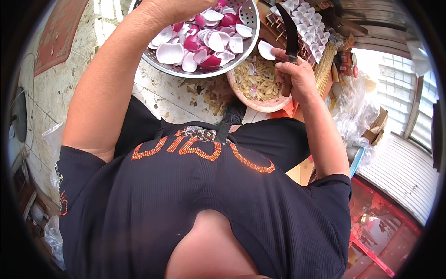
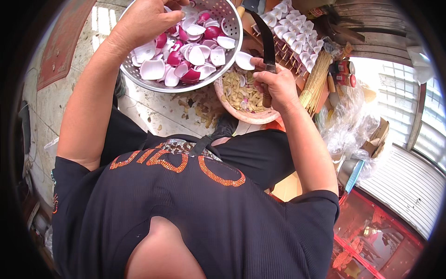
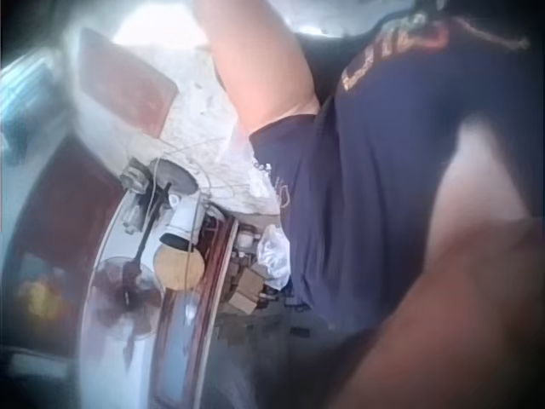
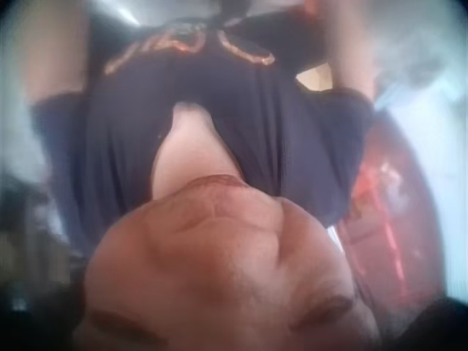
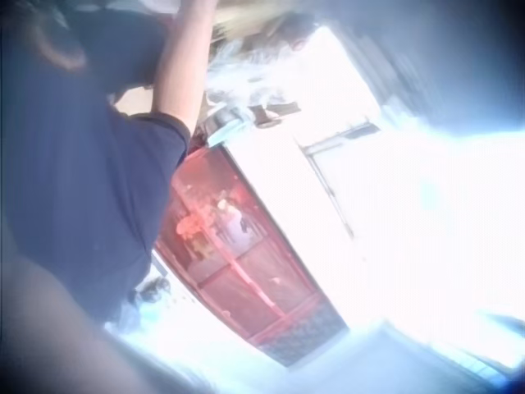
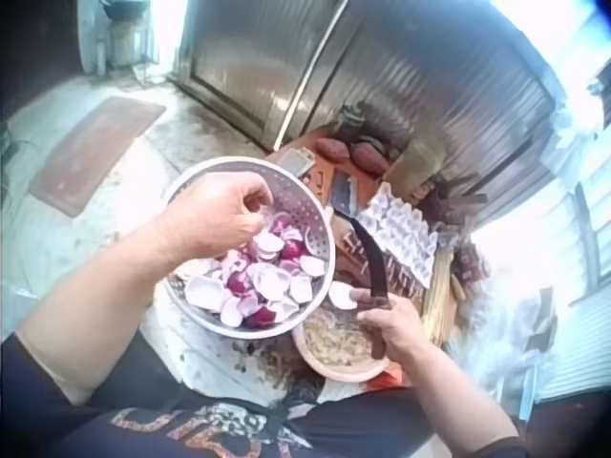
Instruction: The person uses a small knife to trim white and pink petal-shaped items in a metal colander. They then insert wooden skewers into the trimmed pieces and place the assembled items onto a wooden drying rack.
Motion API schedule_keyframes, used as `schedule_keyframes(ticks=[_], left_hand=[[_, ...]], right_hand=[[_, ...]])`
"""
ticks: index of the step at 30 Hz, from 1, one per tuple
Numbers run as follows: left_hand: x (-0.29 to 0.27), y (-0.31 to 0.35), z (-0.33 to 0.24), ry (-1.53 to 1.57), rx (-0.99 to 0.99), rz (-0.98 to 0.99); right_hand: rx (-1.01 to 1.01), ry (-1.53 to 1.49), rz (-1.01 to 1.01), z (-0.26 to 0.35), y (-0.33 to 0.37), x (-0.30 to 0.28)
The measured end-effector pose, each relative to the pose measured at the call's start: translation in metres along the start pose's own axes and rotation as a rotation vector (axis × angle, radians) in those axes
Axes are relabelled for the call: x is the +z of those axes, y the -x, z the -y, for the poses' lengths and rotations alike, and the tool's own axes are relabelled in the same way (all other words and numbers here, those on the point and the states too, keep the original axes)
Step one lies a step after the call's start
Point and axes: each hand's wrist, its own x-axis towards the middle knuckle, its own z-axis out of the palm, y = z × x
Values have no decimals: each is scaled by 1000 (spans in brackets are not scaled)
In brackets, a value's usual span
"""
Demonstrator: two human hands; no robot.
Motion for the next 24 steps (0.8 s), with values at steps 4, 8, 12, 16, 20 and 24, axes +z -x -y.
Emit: schedule_keyframes(ticks=[4, 8, 12, 16, 20, 24], left_hand=[[-20, -5, 23, -52, 22, -53], [-24, -10, 36, -173, 0, -102], [-31, -23, 53, -346, 4, -134], [-29, -49, 92, -493, -62, -131], [-12, -73, 128, -611, -152, -61], [6, -79, 107, -778, -400, 108]], right_hand=[[3, -26, 1, 7, -17, 51], [19, 88, -2, 5, -28, 57], [-41, -50, -30, -1, -27, 58], [-97, -163, 22, 14, -22, 78], [-113, -121, 106, 15, -17, 78], [-116, -102, 121, 10, -14, 81]])
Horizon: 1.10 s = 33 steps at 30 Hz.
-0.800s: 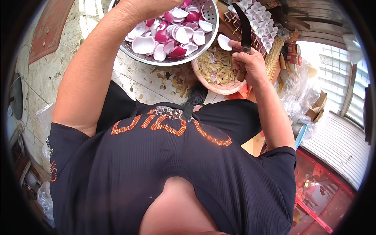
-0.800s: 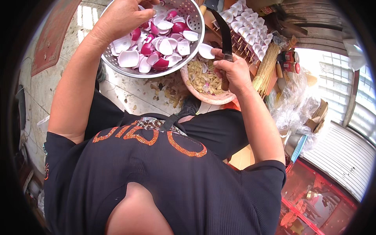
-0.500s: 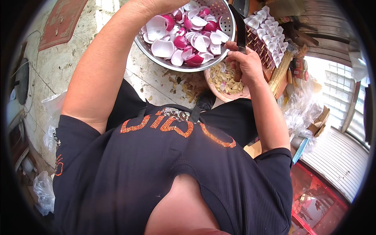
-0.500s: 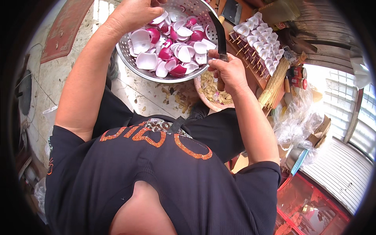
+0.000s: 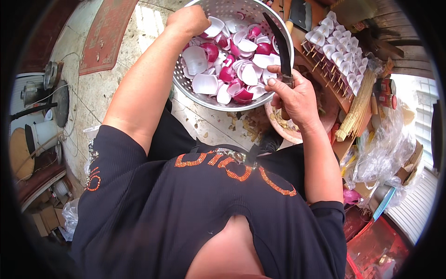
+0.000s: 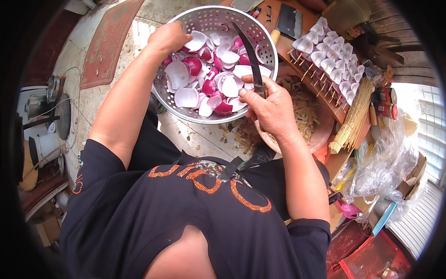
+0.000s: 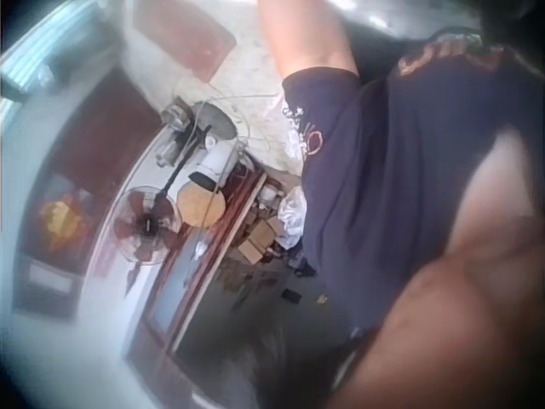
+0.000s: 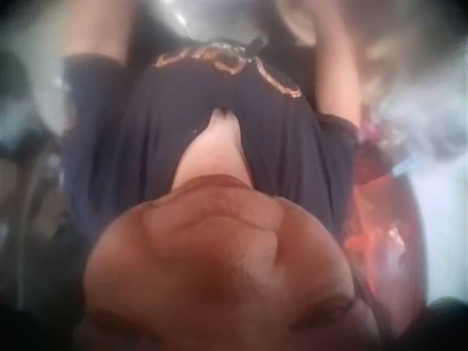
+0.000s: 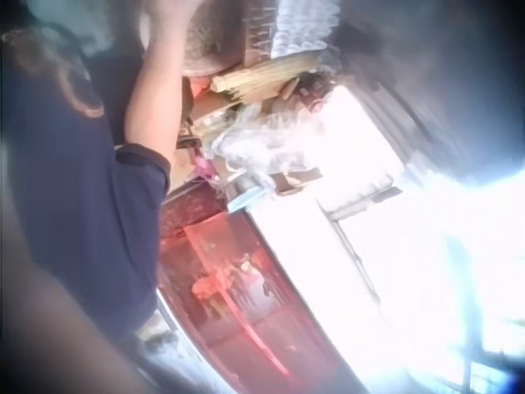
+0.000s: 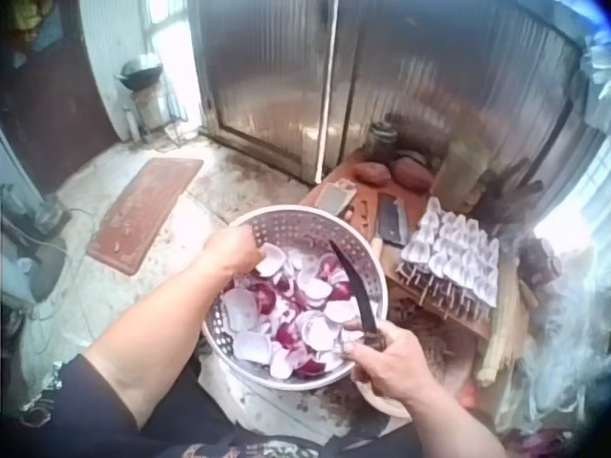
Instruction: The person uses a small knife to trim white and pink petal-shaped items in a metal colander. They then insert wooden skewers into the trimmed pieces and place the assembled items onto a wooden drying rack.
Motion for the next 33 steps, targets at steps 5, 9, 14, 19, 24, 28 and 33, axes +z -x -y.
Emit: schedule_keyframes(ticks=[5, 9, 14, 19, 24, 28, 33], left_hand=[[23, -19, 13, -81, 11, 25], [11, -8, 4, -70, 27, 64], [7, 2, 9, 8, 147, 75], [24, 6, 3, -32, 291, -75], [22, 11, -5, -36, 383, -8], [20, 3, -4, -23, 397, -68], [2, -2, 2, 212, 374, -129]], right_hand=[[14, 97, 17, 0, 2, -1], [-13, 194, 37, -7, 1, -5], [-1, 176, 22, -7, 4, -2], [12, 114, -20, -2, 6, 0], [-18, 149, 5, 9, 2, 1], [-18, 155, 14, 5, -4, 3], [-29, 173, 13, -4, -8, 0]])
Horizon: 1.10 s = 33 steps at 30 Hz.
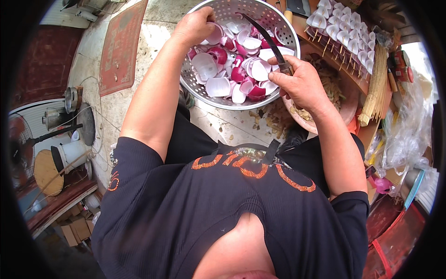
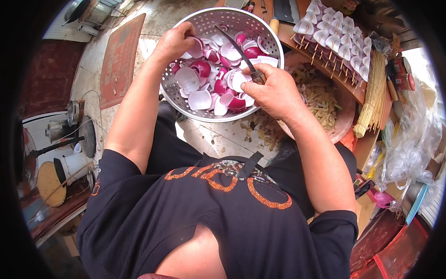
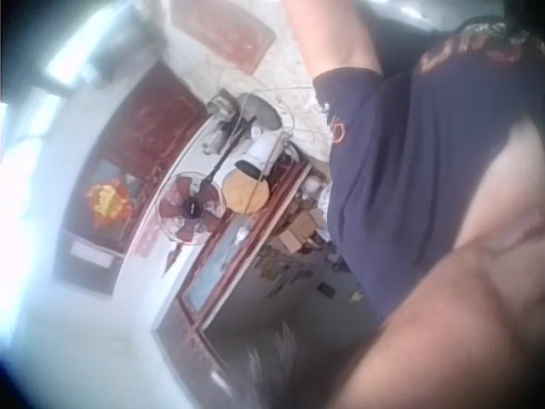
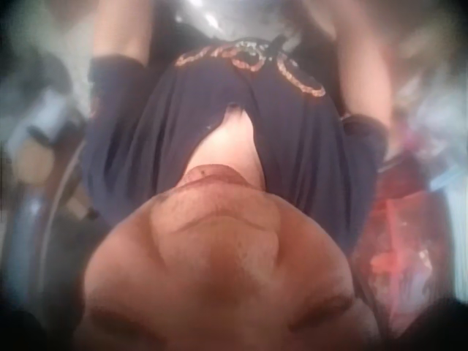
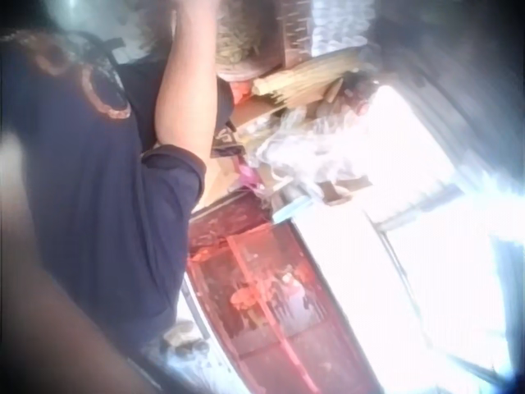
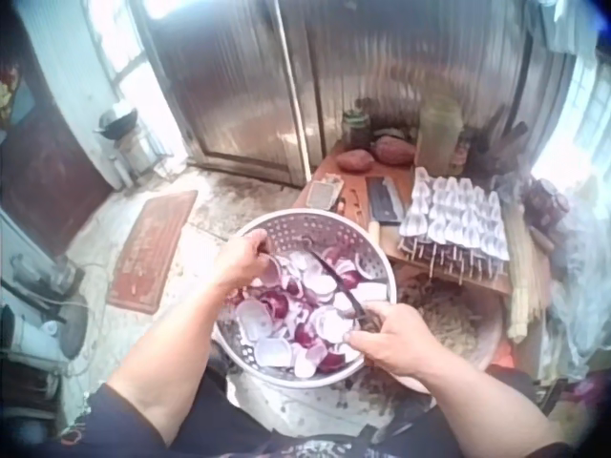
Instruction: The person uses a small knife to trim white and pink petal-shaped items in a metal colander. They then insert wooden skewers into the trimmed pieces and place the assembled items onto a wooden drying rack.
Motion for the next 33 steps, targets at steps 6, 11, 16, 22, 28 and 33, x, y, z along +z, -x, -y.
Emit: schedule_keyframes(ticks=[6, 11, 16, 22, 28, 33], left_hand=[[-6, 2, -23, 933, -63, -28], [-6, 16, -59, 1104, -193, -57], [2, 33, -77, 1211, -288, 23], [9, 43, -81, 1333, -304, 52], [13, 47, -87, 1420, -280, 50], [13, 48, -87, 1421, -301, 52]], right_hand=[[-103, -200, -18, 12, 2, -6], [-142, -209, -5, -2, 2, -7], [-326, 134, -69, -26, 6, 8], [-265, 196, -122, -26, 9, 10], [-281, 214, -136, -25, 10, 13], [-329, 237, -138, -29, 9, 13]])
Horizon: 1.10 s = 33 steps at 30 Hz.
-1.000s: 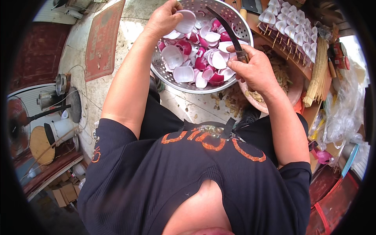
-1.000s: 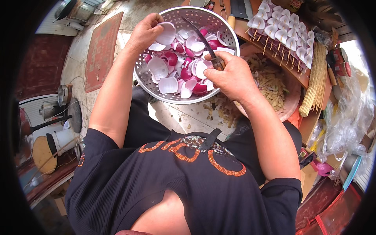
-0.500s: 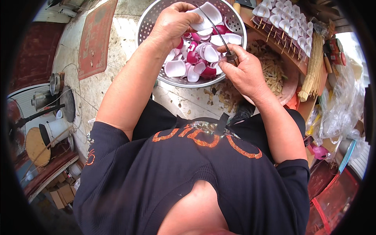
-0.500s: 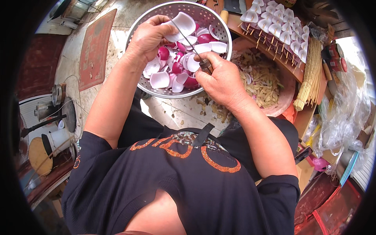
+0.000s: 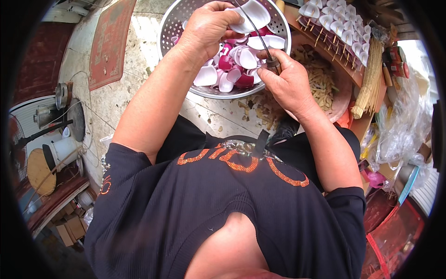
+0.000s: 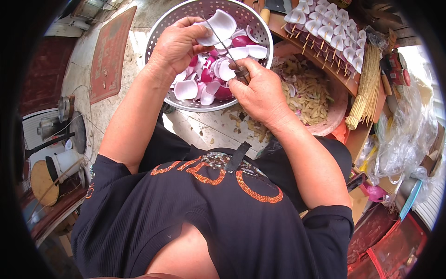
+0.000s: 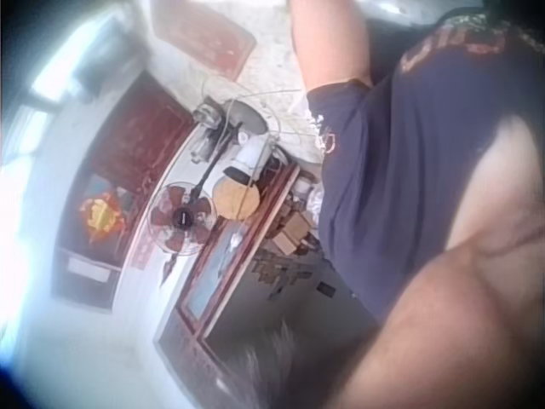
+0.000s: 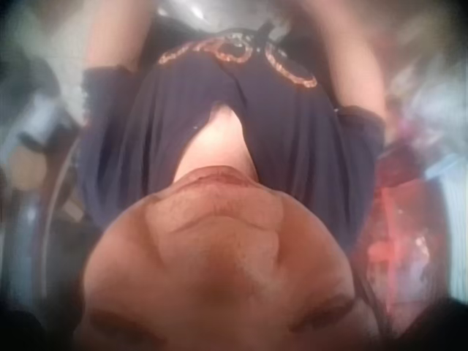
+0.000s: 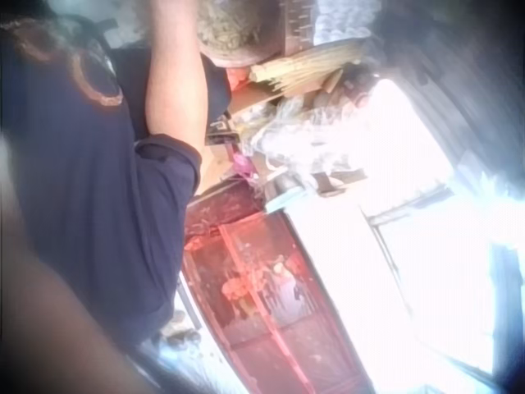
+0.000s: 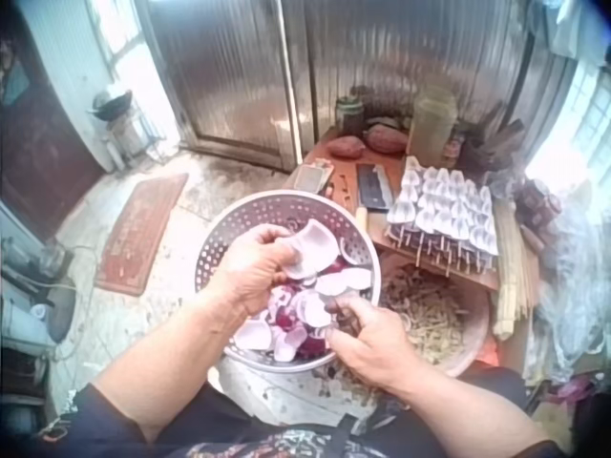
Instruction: The person uses a small knife to trim white and pink petal-shaped items in a metal colander. They then insert wooden skewers into the trimmed pieces and place the assembled items onto a wooden drying rack.
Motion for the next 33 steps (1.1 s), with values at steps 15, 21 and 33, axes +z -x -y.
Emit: schedule_keyframes(ticks=[15, 21, 33], left_hand=[[18, 22, -1, -82, -136, 59], [23, 26, 10, -207, -224, 71], [20, 20, 8, -901, 115, 199]], right_hand=[[291, -49, 147, 6, -5, -7], [450, -154, 146, 3, -6, -5], [358, -288, -95, 9, -9, -22]])
